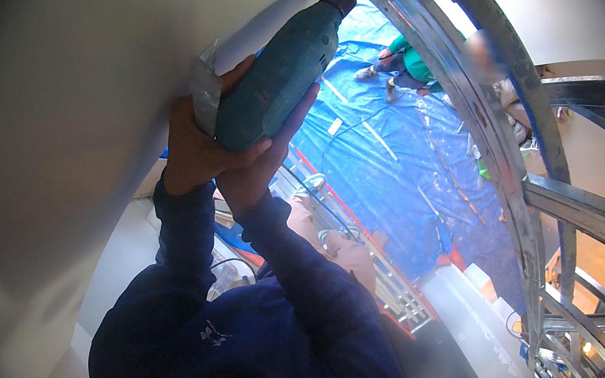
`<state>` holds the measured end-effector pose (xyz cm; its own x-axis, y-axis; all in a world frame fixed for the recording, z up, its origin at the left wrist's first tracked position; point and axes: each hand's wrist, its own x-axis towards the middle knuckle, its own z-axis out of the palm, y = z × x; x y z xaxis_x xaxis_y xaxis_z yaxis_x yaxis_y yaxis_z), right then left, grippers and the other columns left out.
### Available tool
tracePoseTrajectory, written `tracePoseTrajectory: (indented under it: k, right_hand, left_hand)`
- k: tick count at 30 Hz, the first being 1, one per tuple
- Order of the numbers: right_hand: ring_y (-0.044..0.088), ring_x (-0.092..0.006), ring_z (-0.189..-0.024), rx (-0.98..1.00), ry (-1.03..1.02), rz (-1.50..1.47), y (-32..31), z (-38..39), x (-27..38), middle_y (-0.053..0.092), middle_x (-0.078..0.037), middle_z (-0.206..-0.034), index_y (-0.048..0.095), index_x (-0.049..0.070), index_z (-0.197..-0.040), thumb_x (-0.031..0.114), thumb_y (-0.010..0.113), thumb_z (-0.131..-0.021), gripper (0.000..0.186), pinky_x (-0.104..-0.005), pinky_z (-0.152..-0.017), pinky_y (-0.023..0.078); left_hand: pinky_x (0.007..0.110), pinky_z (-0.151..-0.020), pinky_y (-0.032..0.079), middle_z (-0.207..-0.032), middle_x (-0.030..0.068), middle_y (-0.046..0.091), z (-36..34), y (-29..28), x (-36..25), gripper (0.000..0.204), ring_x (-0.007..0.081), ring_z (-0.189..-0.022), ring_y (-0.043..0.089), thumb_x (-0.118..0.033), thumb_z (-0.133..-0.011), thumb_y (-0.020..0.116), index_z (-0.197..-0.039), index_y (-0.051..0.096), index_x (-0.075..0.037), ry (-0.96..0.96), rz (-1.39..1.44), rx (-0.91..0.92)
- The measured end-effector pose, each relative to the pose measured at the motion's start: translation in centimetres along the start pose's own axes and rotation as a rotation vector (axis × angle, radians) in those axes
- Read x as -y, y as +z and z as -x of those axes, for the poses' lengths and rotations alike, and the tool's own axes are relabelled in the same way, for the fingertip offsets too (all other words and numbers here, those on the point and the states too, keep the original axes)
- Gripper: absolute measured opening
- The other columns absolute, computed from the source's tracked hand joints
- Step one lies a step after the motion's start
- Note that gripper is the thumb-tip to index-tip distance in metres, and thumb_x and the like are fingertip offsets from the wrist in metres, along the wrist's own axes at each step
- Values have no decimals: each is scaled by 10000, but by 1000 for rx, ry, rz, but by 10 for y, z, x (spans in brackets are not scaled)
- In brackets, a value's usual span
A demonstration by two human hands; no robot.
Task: The person uses a cordless drill to fasten metal brackets and screws to a ceiling grid framework. They position brackets, drive screws, and occasionally receive additional pieces from a coworker below. The ceiling grid is progressively assembled as the person works along the framework.
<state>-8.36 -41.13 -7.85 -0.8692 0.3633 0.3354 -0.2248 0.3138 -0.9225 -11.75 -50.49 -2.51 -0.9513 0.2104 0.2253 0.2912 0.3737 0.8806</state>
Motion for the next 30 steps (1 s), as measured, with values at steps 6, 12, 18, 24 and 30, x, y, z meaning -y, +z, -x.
tracePoseTrajectory:
  k: [6, 12, 18, 24, 30]
  right_hand:
    - [393, -371, -1468, -3, 154, -158, -2, 3, 4, 233, -246, -1649, -23, 86, -1651, 314, 897, -703, 1340, -445, -1167, 366]
    - [391, -378, -1468, -8, 95, -96, 4, 4, -1, 238, -242, -1655, -23, 86, -1653, 349, 866, -745, 1298, -450, -1167, 365]
    - [467, -416, -1405, -98, 327, -437, 10, 10, -11, 353, -276, -1582, -12, 66, -1651, 327, 809, -837, 1185, -480, -1140, 403]
    - [467, -411, -1405, -72, 132, -170, 13, 21, -28, 353, -271, -1582, -9, 67, -1651, 334, 810, -837, 1185, -478, -1141, 403]
    - [467, -405, -1405, -75, 108, -126, 19, 23, -35, 353, -265, -1583, -6, 69, -1651, 341, 810, -836, 1185, -476, -1142, 404]
  left_hand:
    - [394, -879, 585, -1047, 158, 758, 3, 5, -5, 706, 262, -910, 757, -308, -633, 916, -1227, 688, -2, -72, 131, -65]
    - [466, -1013, 560, -1301, 162, 694, 5, 3, 11, 920, 336, -1126, 716, -398, -657, 872, -1470, 564, -97, -20, 35, -15]
    - [427, -909, 591, -1137, 189, 745, 1, 3, -1, 794, 278, -986, 760, -206, -634, 915, -1361, 646, -36, 67, 24, -68]
    - [416, -984, 559, -1233, 246, 707, -5, -1, -7, 914, 330, -1108, 726, -130, -593, 957, -1435, 605, -83, 116, 12, 4]
    - [424, -1052, 513, -1390, 274, 612, -4, -7, -4, 930, 396, -1262, 636, -152, -600, 960, -1453, 593, -114, 42, 17, 57]
